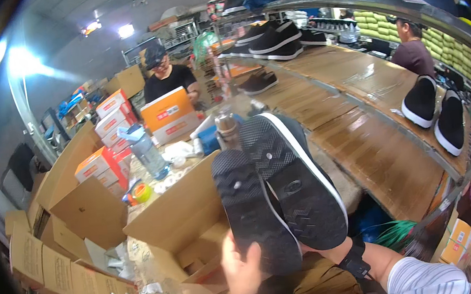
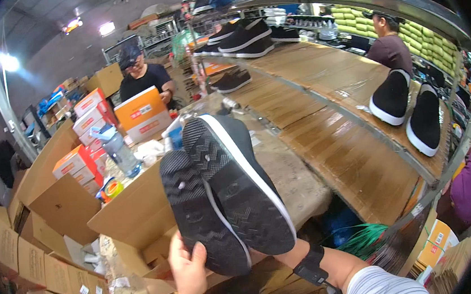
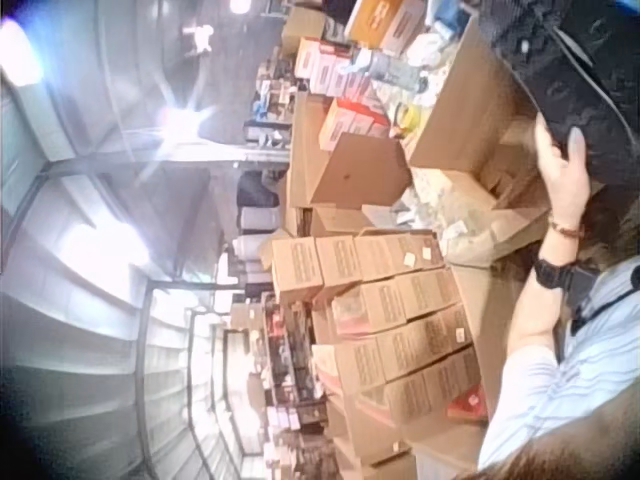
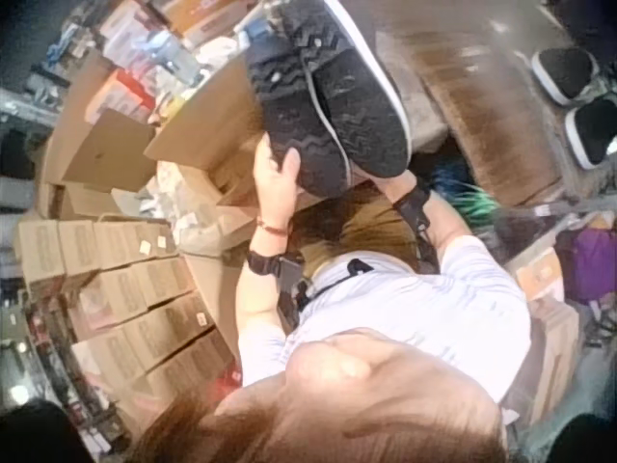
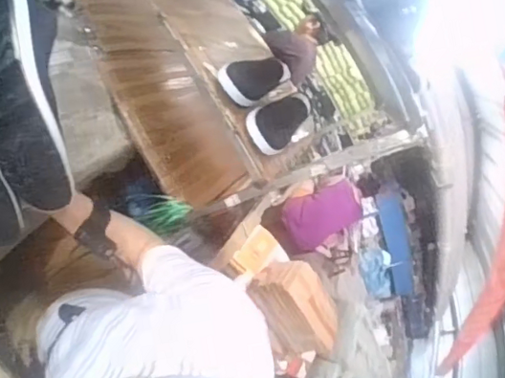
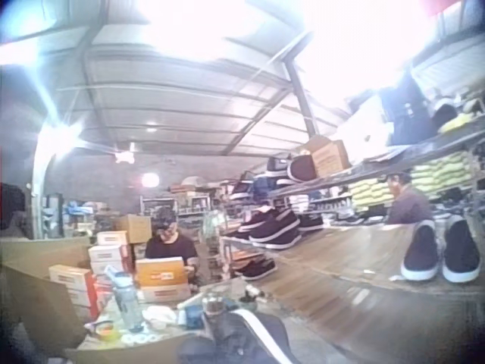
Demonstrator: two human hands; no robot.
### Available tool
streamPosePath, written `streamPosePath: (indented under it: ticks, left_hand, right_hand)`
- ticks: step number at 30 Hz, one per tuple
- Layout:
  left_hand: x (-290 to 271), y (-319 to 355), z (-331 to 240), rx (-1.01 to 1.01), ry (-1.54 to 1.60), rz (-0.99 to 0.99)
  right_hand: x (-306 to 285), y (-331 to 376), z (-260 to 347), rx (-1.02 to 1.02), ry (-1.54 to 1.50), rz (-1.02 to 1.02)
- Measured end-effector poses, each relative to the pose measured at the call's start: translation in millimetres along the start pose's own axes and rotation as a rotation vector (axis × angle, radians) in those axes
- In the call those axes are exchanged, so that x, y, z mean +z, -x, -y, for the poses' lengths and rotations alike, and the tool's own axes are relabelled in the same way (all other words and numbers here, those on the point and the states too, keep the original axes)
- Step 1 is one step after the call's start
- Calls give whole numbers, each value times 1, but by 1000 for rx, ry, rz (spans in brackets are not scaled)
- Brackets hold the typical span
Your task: The person packs shoes into individual shoe boxes and then stacks those boxes on top of larger cardboard containers in a warehouse setting.
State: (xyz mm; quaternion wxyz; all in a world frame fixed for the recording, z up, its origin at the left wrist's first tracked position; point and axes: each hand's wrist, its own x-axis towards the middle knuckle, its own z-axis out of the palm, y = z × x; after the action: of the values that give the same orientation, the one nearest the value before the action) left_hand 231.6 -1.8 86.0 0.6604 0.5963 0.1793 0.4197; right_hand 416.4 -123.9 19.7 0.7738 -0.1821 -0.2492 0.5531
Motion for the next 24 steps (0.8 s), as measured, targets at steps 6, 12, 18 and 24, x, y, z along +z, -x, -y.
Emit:
streamPosePath:
  ticks: [6,12,18,24]
  left_hand:
    - [-87,-34,-15,653,-1065,-214]
    - [-124,-20,23,521,-1284,137]
    - [-188,-44,-8,618,-1341,-301]
    - [-260,-57,50,59,-459,-461]
  right_hand:
    - [6,-30,-31,124,-28,56]
    - [57,-45,-46,289,-641,185]
    - [57,-79,-53,297,-615,394]
    - [78,-165,-40,-746,1026,46]
